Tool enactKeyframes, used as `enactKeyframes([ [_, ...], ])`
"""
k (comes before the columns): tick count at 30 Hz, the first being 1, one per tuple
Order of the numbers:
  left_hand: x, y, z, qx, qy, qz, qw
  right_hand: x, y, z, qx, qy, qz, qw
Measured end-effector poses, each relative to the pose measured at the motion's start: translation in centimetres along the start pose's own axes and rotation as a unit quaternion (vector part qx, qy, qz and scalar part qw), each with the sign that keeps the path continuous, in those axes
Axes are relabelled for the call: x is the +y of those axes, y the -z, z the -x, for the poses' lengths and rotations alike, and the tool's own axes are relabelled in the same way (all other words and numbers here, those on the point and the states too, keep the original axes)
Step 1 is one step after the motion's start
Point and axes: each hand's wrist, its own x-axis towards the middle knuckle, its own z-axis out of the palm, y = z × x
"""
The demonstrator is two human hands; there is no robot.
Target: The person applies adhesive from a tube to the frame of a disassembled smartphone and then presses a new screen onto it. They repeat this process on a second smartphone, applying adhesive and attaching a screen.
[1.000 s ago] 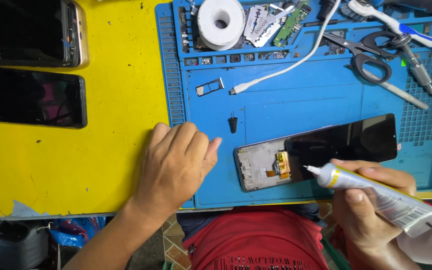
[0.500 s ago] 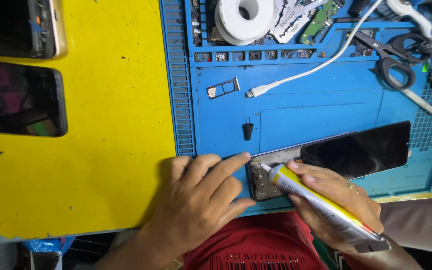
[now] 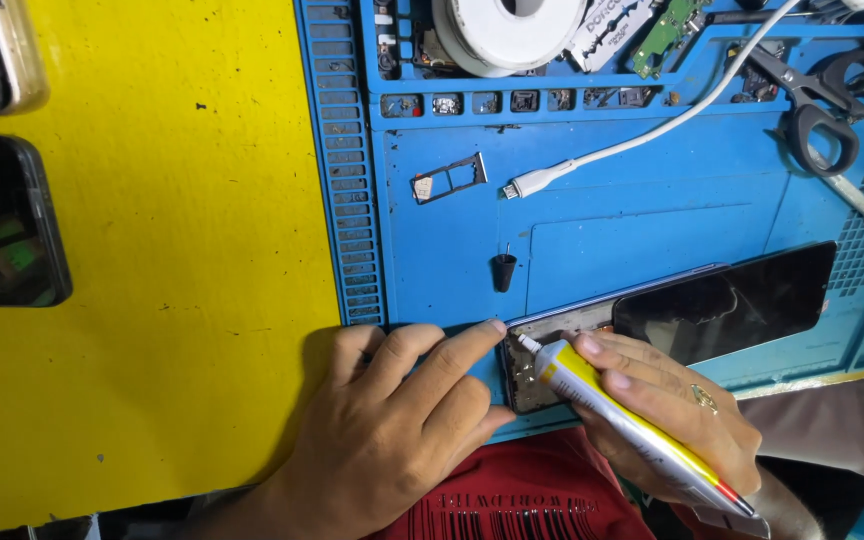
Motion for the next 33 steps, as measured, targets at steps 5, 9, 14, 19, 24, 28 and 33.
enactKeyframes([
  [5,-0.01,-0.05,-0.02,0.002,0.002,0.007,1.000,-0.64,0.03,-0.27,-0.006,-0.031,-0.006,0.999],
  [9,0.02,-0.06,0.06,-0.004,0.003,0.008,1.000,-0.62,-0.07,-0.40,-0.001,-0.024,-0.003,1.000],
  [14,0.02,0.03,-0.04,-0.003,0.000,0.005,1.000,-0.08,-0.36,-0.12,0.017,-0.001,0.002,1.000],
  [19,0.06,0.05,-0.01,-0.001,-0.001,0.004,1.000,0.22,-0.40,-0.06,0.014,0.018,0.012,1.000],
  [24,0.06,-0.01,0.02,-0.002,0.002,0.002,1.000,0.14,-0.34,-0.28,0.007,0.011,-0.003,1.000],
  [28,0.06,0.00,0.01,-0.001,0.001,0.003,1.000,0.29,-0.37,-0.31,0.013,0.023,0.004,1.000],
  [33,0.11,-0.03,-0.02,-0.004,0.005,0.004,1.000,0.32,0.07,-0.20,-0.016,0.007,-0.018,1.000],
])
